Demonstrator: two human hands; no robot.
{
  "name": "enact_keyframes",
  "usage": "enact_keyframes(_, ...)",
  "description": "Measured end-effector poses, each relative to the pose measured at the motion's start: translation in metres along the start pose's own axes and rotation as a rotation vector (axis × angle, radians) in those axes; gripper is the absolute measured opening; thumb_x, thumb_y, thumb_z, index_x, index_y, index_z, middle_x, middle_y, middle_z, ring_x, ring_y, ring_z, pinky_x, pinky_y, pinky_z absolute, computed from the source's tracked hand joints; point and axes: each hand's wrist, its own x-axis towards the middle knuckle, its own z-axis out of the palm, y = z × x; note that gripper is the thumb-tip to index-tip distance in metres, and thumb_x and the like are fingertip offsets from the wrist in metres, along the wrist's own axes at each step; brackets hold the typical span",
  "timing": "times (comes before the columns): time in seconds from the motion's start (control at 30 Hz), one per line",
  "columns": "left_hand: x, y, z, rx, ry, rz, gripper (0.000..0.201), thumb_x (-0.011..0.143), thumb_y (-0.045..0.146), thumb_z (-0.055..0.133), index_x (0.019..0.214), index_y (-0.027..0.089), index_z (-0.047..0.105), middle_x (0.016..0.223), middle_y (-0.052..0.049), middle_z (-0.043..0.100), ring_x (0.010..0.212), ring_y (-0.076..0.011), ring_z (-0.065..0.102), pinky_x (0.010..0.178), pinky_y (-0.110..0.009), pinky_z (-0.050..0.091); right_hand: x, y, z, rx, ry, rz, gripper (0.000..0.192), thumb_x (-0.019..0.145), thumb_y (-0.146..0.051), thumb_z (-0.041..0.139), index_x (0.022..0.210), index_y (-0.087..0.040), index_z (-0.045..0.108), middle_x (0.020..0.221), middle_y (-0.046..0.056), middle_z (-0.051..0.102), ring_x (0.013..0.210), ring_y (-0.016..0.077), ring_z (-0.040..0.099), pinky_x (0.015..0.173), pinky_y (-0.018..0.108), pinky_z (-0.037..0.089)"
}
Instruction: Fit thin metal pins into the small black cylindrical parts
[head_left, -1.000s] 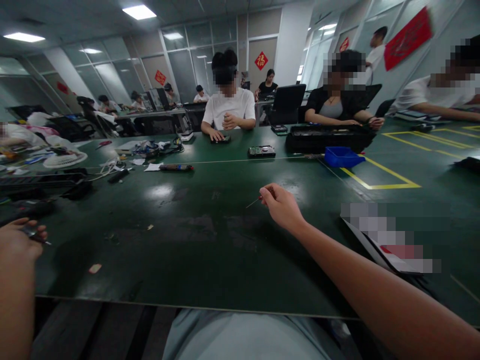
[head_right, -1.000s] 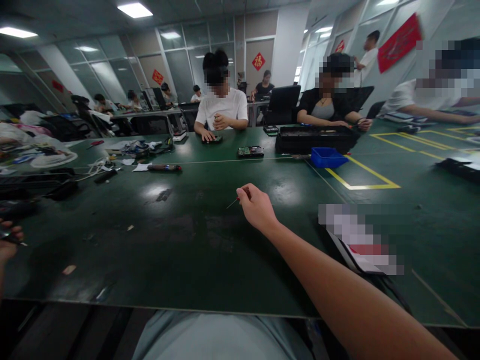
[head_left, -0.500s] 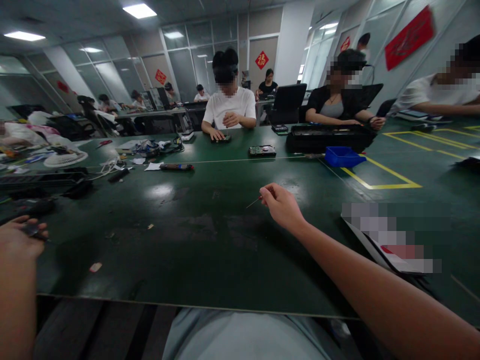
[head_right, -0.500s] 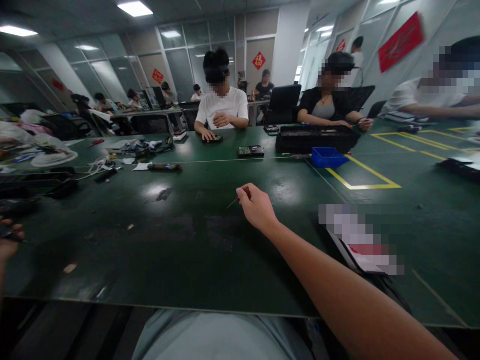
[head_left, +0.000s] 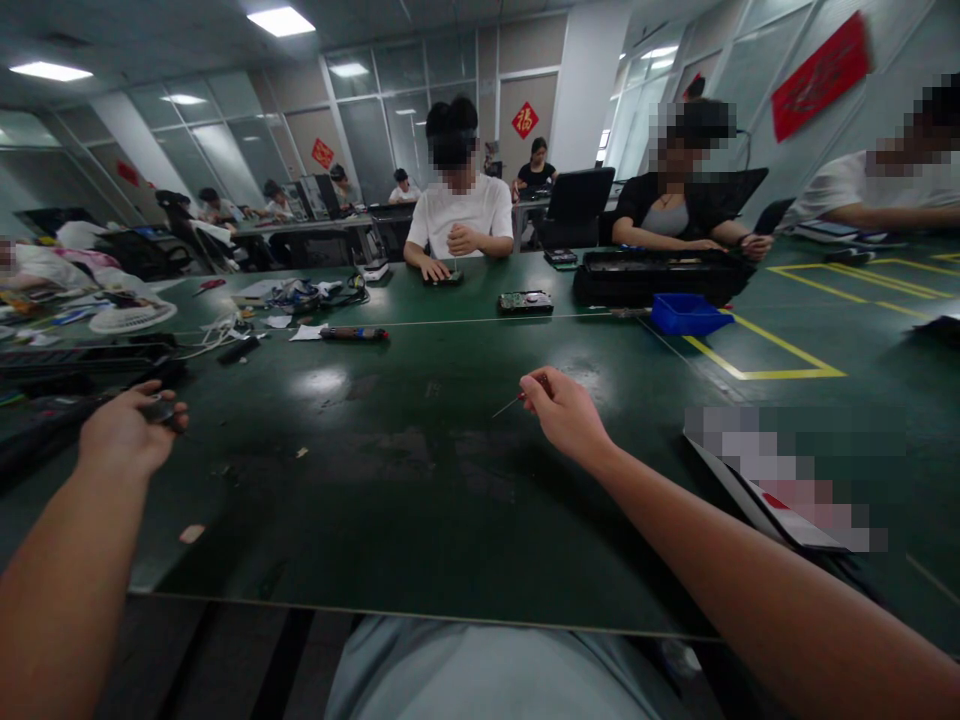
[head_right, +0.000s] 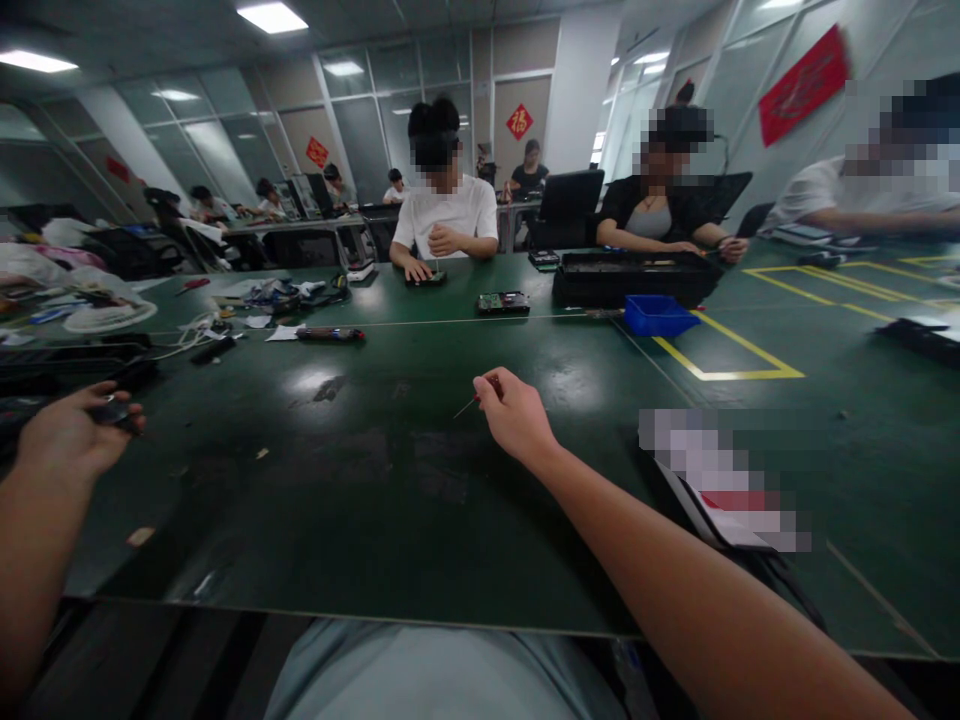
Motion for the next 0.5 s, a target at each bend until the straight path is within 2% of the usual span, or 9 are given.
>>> enact_keyframes(0.03, -0.008, 0.001, 0.013, -0.02, 0.028, -0.034, 0.027, 0.065, -0.003, 0.043, 0.085, 0.015, 0.049, 0.07, -0.001, 0.049, 0.056, -0.0147, 0.047, 0.053, -0.026, 0.038, 0.0, 0.0, 0.0, -0.001, -0.001, -0.001, 0.028, 0.096, -0.043, 0.046, 0.088, -0.021, 0.063, 0.076, 0.004, 0.068, 0.073, 0.0196, 0.064, 0.068, 0.033, 0.045)
enact_keyframes(0.2, -0.044, 0.002, 0.074, -0.063, -0.142, -0.069, 0.033, 0.068, -0.003, 0.043, 0.093, 0.014, 0.054, 0.075, -0.002, 0.052, 0.061, -0.0149, 0.05, 0.056, -0.026, 0.041, -0.001, -0.001, -0.002, -0.006, 0.0, -0.002, 0.029, 0.096, -0.043, 0.045, 0.089, -0.021, 0.063, 0.077, 0.004, 0.069, 0.072, 0.0192, 0.063, 0.066, 0.032, 0.044)
enact_keyframes(0.5, -0.113, -0.009, 0.159, -0.109, -0.618, -0.069, 0.035, 0.069, 0.005, 0.048, 0.101, 0.011, 0.059, 0.073, -0.004, 0.055, 0.061, -0.0154, 0.053, 0.058, -0.027, 0.043, 0.001, 0.002, 0.0, 0.0, 0.019, -0.018, 0.028, 0.095, -0.043, 0.047, 0.086, -0.022, 0.061, 0.074, 0.003, 0.068, 0.071, 0.0193, 0.063, 0.067, 0.032, 0.044)
